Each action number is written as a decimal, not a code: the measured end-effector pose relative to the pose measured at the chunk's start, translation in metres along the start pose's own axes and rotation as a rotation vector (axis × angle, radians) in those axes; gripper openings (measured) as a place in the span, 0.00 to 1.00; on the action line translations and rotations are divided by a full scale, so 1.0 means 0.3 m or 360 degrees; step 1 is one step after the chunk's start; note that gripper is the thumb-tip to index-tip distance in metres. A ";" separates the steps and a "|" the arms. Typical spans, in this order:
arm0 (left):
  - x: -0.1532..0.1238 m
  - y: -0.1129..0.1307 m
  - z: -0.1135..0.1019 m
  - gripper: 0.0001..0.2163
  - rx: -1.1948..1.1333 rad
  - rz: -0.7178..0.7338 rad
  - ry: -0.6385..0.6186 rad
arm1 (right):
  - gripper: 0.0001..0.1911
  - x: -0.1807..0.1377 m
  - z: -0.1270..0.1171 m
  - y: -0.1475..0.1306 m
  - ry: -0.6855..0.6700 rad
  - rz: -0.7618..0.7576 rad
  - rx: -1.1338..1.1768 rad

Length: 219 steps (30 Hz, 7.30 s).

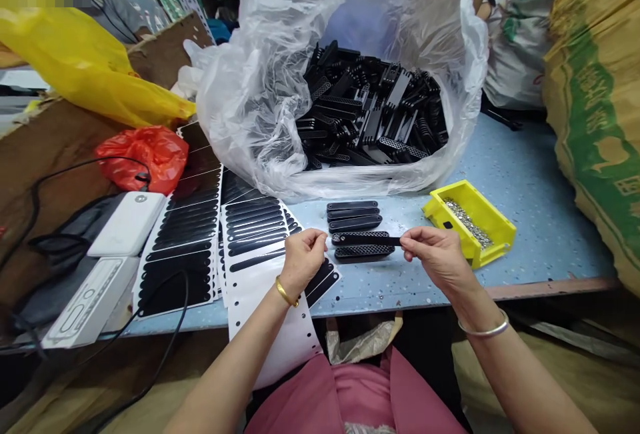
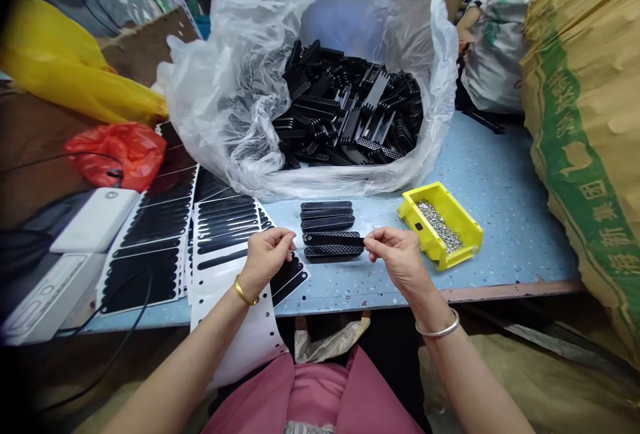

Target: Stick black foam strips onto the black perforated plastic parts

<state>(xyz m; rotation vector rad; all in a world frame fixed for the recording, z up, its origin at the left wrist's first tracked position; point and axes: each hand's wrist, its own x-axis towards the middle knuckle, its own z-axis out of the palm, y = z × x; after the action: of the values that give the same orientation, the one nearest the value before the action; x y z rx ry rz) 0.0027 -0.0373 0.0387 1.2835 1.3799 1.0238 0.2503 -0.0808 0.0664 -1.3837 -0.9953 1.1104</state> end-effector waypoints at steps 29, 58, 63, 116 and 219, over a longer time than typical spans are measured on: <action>0.040 -0.134 0.044 0.12 0.0197 0.0127 -0.0114 | 0.13 0.079 0.049 0.024 -0.0043 0.0386 0.0053; 0.049 -0.100 0.054 0.09 0.0338 0.0069 -0.0081 | 0.14 0.112 0.045 0.066 -0.0014 0.0398 -0.0033; 0.054 -0.111 0.059 0.08 0.0364 0.0061 -0.0056 | 0.13 0.115 0.048 0.070 -0.0001 0.0403 -0.0031; 0.065 -0.131 0.063 0.09 0.0455 0.0242 -0.0046 | 0.08 0.161 0.043 0.087 0.0130 -0.0105 -0.0781; 0.072 -0.135 0.053 0.12 0.0316 0.0123 -0.0286 | 0.17 0.130 0.042 0.043 -0.0088 0.0357 0.0039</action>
<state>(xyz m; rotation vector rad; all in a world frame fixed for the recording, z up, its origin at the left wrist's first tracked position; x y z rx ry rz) 0.0106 -0.0203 -0.0059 1.5469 1.3268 0.8152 0.2466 -0.0414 0.0494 -1.4777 -0.8773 1.3281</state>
